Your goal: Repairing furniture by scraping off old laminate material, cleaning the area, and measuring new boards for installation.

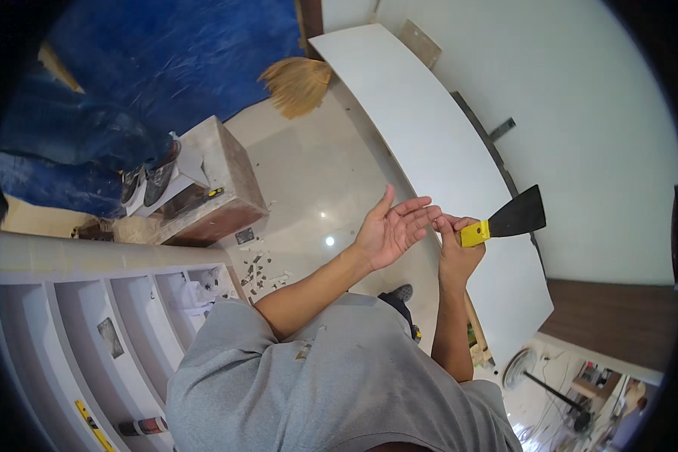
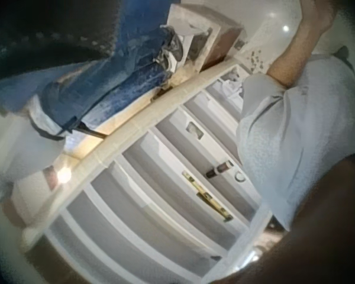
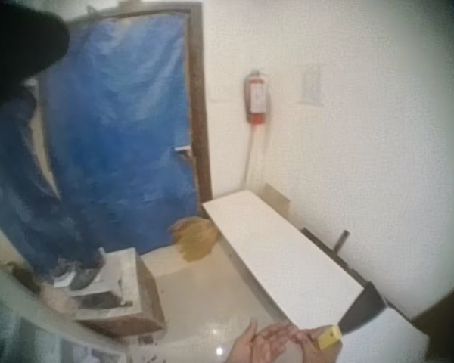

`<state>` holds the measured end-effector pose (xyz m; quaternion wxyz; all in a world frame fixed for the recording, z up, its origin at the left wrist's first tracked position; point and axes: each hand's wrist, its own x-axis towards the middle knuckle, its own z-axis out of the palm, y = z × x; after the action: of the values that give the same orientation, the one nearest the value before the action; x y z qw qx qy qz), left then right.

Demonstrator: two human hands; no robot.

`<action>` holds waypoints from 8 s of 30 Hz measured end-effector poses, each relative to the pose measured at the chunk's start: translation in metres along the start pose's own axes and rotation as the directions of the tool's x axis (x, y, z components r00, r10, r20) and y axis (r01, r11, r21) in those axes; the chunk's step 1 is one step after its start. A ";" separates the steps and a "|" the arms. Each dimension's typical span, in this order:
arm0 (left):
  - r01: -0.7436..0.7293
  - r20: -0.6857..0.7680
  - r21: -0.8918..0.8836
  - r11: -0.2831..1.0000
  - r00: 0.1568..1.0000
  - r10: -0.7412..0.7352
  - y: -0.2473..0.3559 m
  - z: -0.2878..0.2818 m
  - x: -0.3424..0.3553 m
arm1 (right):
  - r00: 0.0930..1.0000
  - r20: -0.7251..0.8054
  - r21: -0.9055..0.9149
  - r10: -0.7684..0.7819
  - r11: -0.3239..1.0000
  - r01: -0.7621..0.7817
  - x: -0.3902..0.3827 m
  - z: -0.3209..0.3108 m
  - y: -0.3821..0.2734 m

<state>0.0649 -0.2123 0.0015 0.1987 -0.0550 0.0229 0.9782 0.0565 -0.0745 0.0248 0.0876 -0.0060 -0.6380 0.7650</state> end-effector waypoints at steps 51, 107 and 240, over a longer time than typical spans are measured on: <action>0.643 -0.271 0.733 -0.224 0.577 0.770 0.702 -0.227 0.261 | 0.834 0.117 -0.580 0.539 0.719 -0.383 0.460 0.323 0.257; 0.386 -0.339 0.300 -0.872 0.898 0.280 1.060 -0.514 0.607 | 0.489 -0.343 -0.501 0.802 0.284 -0.818 0.526 0.531 0.446; 0.386 -0.167 0.794 -0.470 0.882 0.441 0.672 -0.241 1.219 | 0.976 -0.208 -0.926 0.059 0.308 -0.217 1.128 0.102 0.194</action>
<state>-1.2900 -0.3754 -0.3645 0.1021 -0.0901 0.8981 0.4182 -1.0908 -0.0476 -0.0297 0.0448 -0.1620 -0.9529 0.2525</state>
